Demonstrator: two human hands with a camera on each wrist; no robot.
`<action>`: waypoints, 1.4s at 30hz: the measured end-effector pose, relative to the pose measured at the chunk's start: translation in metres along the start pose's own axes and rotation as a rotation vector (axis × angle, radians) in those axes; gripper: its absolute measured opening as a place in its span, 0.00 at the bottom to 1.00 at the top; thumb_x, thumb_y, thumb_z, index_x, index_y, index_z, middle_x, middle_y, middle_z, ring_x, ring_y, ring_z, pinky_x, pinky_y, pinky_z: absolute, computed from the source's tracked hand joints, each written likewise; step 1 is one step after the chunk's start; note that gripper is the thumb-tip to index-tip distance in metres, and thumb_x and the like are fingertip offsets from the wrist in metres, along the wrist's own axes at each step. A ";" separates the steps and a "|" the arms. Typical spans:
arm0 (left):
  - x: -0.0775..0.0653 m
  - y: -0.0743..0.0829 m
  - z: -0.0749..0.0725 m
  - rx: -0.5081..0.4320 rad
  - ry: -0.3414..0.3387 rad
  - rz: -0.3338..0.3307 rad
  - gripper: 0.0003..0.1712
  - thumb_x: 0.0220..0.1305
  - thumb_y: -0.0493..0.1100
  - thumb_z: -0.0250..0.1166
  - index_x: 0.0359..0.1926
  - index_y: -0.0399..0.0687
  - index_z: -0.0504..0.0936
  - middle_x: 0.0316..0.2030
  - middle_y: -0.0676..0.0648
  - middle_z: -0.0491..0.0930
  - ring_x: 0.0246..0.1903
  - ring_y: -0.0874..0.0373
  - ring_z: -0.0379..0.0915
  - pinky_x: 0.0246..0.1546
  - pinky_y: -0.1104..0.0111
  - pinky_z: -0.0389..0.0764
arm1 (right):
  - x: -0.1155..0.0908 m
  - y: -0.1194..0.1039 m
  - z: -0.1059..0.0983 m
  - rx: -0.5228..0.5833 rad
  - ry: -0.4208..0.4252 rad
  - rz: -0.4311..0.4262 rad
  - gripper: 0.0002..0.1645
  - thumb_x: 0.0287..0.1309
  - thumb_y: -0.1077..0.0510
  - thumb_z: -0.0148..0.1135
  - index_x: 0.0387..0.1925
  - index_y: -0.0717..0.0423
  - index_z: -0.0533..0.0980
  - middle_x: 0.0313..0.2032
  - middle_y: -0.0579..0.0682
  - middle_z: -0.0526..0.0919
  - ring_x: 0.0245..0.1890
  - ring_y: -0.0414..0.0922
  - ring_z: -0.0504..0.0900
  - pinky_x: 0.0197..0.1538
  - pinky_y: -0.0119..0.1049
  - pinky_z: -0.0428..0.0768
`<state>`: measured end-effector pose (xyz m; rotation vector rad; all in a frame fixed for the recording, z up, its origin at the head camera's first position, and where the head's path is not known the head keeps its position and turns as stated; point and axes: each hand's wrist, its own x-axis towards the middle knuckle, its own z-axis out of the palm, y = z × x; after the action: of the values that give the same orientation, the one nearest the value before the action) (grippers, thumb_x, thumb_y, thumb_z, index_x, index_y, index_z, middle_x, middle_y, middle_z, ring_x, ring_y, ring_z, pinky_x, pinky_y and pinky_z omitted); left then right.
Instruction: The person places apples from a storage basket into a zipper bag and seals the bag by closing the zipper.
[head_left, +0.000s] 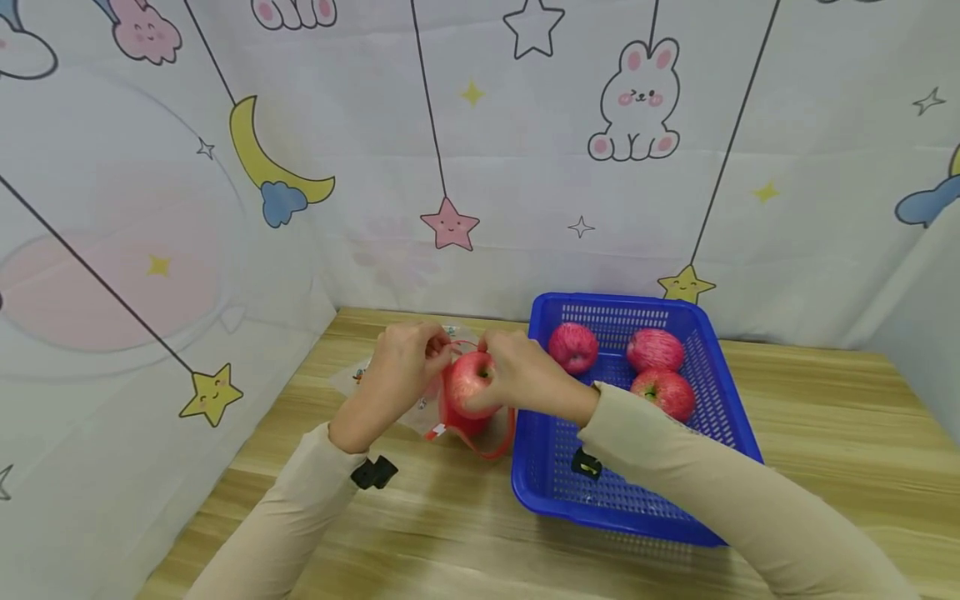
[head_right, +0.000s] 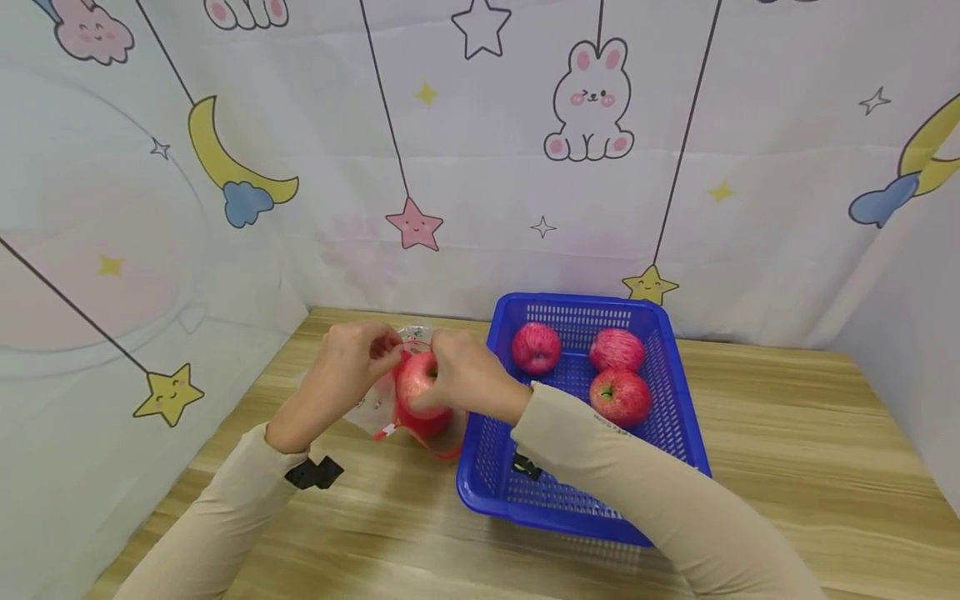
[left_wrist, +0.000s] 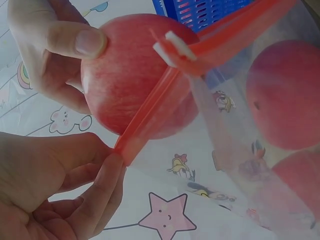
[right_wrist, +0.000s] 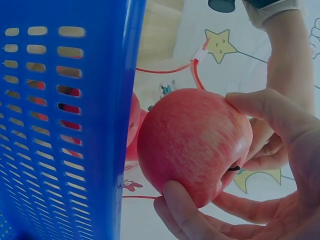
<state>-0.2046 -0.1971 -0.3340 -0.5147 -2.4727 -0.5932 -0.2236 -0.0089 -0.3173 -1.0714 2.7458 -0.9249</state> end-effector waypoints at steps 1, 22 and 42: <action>0.000 0.000 0.000 -0.002 -0.004 -0.001 0.07 0.53 0.30 0.71 0.23 0.41 0.82 0.19 0.52 0.76 0.20 0.60 0.71 0.23 0.68 0.75 | 0.000 0.000 0.001 -0.001 0.004 0.006 0.26 0.37 0.51 0.79 0.35 0.60 0.75 0.27 0.48 0.78 0.25 0.42 0.75 0.25 0.30 0.74; -0.002 -0.004 0.000 0.012 0.004 -0.028 0.06 0.51 0.28 0.70 0.24 0.41 0.83 0.19 0.50 0.79 0.20 0.59 0.73 0.22 0.67 0.76 | 0.008 -0.001 0.017 0.009 0.100 0.023 0.24 0.39 0.51 0.79 0.32 0.58 0.74 0.24 0.46 0.77 0.23 0.43 0.75 0.25 0.30 0.73; -0.001 -0.006 -0.004 0.026 0.023 -0.039 0.05 0.50 0.27 0.68 0.24 0.39 0.83 0.20 0.49 0.80 0.20 0.57 0.73 0.22 0.65 0.76 | 0.020 -0.003 0.024 0.016 0.091 0.052 0.25 0.39 0.50 0.80 0.33 0.59 0.76 0.21 0.45 0.74 0.23 0.42 0.71 0.23 0.29 0.67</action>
<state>-0.2045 -0.2044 -0.3333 -0.4485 -2.4704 -0.5778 -0.2305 -0.0359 -0.3324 -0.9737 2.8191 -1.0107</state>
